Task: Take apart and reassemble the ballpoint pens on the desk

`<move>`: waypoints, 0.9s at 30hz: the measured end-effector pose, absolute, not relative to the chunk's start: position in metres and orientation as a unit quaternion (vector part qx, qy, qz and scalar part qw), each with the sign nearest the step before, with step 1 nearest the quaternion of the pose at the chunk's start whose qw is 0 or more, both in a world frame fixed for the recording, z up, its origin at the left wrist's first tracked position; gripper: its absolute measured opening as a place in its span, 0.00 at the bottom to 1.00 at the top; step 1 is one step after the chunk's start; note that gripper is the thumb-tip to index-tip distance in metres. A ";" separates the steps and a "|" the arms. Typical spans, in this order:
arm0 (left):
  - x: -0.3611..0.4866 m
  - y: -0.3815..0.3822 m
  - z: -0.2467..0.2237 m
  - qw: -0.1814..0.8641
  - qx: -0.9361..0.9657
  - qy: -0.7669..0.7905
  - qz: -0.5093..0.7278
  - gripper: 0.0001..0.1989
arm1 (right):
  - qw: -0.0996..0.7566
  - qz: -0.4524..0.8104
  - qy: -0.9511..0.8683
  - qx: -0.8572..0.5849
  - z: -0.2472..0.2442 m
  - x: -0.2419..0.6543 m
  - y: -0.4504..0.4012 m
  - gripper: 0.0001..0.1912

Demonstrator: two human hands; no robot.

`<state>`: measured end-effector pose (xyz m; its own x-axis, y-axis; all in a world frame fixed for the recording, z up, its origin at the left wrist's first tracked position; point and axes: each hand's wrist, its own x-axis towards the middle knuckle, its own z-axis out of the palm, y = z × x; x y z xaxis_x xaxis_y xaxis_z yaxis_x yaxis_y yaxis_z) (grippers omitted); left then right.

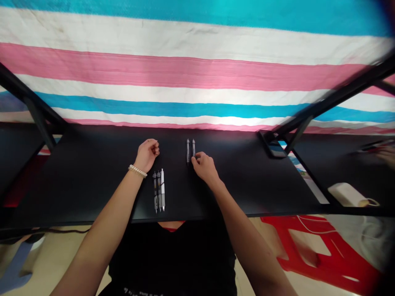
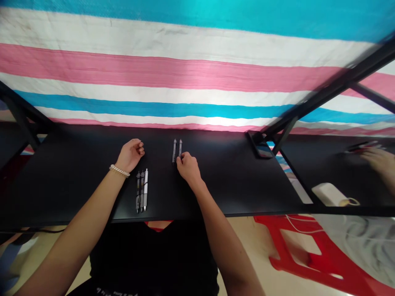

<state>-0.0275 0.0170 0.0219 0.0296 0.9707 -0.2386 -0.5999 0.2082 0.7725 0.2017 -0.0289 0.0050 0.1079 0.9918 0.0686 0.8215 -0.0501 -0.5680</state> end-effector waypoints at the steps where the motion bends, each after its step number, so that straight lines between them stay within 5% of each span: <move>1: -0.027 0.017 0.022 0.675 0.242 0.384 0.581 0.08 | 0.244 0.173 -0.647 -0.702 0.004 0.202 -0.029 0.09; 27: -0.025 0.018 0.019 0.666 0.264 0.386 0.581 0.07 | 0.235 0.197 -0.671 -0.676 0.000 0.202 -0.031 0.16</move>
<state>-0.0251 0.0178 0.0190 0.0260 0.9777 -0.2082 -0.5706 0.1855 0.8000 0.2016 -0.0305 -0.0003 0.0230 0.9985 0.0497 0.8138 0.0101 -0.5810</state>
